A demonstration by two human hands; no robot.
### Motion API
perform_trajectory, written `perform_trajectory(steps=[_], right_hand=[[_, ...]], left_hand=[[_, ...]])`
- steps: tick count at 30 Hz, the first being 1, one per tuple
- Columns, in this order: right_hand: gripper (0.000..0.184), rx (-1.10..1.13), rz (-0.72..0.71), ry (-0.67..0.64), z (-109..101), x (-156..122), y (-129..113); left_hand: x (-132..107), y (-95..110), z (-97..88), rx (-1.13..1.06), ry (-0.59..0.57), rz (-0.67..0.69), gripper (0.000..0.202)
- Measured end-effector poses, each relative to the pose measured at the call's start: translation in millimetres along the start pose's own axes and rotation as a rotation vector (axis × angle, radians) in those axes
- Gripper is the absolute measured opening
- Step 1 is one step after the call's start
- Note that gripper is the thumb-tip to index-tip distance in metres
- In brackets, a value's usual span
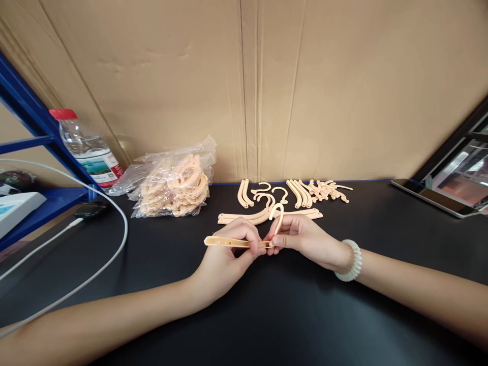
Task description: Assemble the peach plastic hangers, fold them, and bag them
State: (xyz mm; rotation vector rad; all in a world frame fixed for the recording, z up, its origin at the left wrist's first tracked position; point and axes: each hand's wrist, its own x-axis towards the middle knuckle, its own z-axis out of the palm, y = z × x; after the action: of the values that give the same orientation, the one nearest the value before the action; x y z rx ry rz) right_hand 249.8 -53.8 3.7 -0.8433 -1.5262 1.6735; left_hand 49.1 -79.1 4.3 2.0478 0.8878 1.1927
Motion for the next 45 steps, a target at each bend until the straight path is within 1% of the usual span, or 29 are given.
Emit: perform_trajectory(steps=[6,10,12,16,20,22,24,28,31,33,39,45], right_hand=[[0.026,-0.039,-0.041,0.065,6.1,-1.0,3.3],[0.026,-0.029,-0.075,0.088,8.2,-0.4,3.9],[0.026,-0.011,-0.074,0.079,9.1,-0.4,3.5],[0.024,0.015,-0.089,0.074,9.9,-1.2,3.4],[0.019,-0.01,-0.134,0.095,9.3,-2.0,4.7],[0.018,-0.037,-0.143,0.094,8.8,-2.4,5.1],[0.021,-0.07,-0.139,0.087,8.5,-2.7,5.2],[0.021,-0.066,-0.14,0.078,8.6,-3.3,4.4],[0.022,-0.042,-0.134,0.1,9.3,-3.6,2.9],[0.024,-0.066,-0.129,0.113,10.0,-3.8,1.7],[0.024,-0.142,-0.209,0.109,11.3,-5.0,-1.4],[0.027,-0.117,-0.184,0.123,9.0,-4.7,-2.2]], left_hand=[[1.6,0.2,1.0,-0.095,-0.028,-0.098,0.022],[1.9,3.6,0.8,-0.067,-0.022,-0.1,0.022],[1.7,3.9,0.8,-0.079,-0.012,-0.135,0.021],[1.9,0.7,1.3,-0.249,0.042,-0.278,0.02],[3.8,-2.0,1.3,-0.357,0.051,-0.347,0.022],[4.8,-1.9,1.2,-0.367,0.061,-0.362,0.023],[5.6,-0.9,1.3,-0.371,0.058,-0.377,0.023],[6.5,1.1,2.0,-0.394,-0.023,-0.397,0.021],[6.9,0.8,2.6,-0.372,-0.086,-0.421,0.023],[7.0,0.1,2.9,-0.367,-0.114,-0.445,0.025],[8.0,0.3,3.2,-0.413,-0.124,-0.429,0.023],[10.2,3.3,2.0,-0.409,-0.109,-0.451,0.023]])
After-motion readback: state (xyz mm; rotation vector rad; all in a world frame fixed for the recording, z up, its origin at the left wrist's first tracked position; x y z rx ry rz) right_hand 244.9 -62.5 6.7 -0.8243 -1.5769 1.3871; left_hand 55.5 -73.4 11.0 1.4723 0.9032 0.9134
